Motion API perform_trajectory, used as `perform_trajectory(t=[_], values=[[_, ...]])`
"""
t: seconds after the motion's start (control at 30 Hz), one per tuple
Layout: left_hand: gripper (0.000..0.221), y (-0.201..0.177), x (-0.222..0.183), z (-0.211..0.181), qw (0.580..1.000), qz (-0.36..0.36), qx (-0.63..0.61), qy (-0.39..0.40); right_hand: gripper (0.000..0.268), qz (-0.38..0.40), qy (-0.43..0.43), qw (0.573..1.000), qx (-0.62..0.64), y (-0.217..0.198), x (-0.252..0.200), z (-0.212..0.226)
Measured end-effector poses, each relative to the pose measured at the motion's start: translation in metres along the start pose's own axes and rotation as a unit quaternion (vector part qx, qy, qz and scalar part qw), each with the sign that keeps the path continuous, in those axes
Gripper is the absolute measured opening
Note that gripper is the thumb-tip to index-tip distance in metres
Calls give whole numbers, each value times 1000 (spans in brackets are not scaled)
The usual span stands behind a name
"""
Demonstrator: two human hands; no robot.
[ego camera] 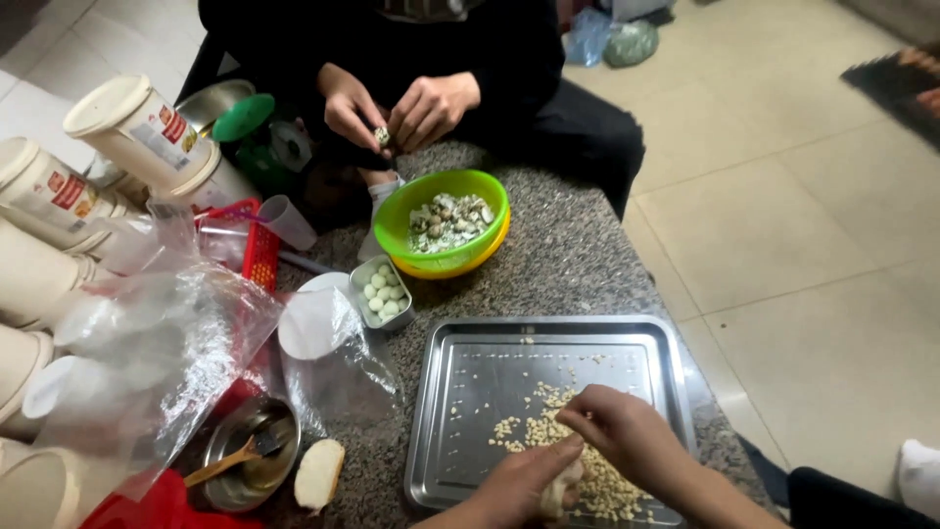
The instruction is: The person is wrapping quail eggs in dough and placing the finished balls on a metal tray.
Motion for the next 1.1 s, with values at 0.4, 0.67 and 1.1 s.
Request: perform_trajectory(t=[0.4, 0.67, 1.1], values=[[27, -2, -37, -50, 914, -40, 367, 168, 17, -180, -154, 951, 199, -2, -30, 4], [31, -3, -84, -74, 953, -50, 271, 125, 32, -167, -129, 947, 240, 10, -45, 65], [19, -40, -97, -58, 969, -152, 136, 142, 19, -216, -172, 932, 235, 34, -58, 107]])
Point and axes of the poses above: each hand's wrist, its own x-axis towards the middle knuckle, its own y-axis out of the palm, z = x × y, the point moved 4 cm from there along x, towards the middle knuckle, and after that the axes turned 10 degrees about x, right-handed, at the moved point
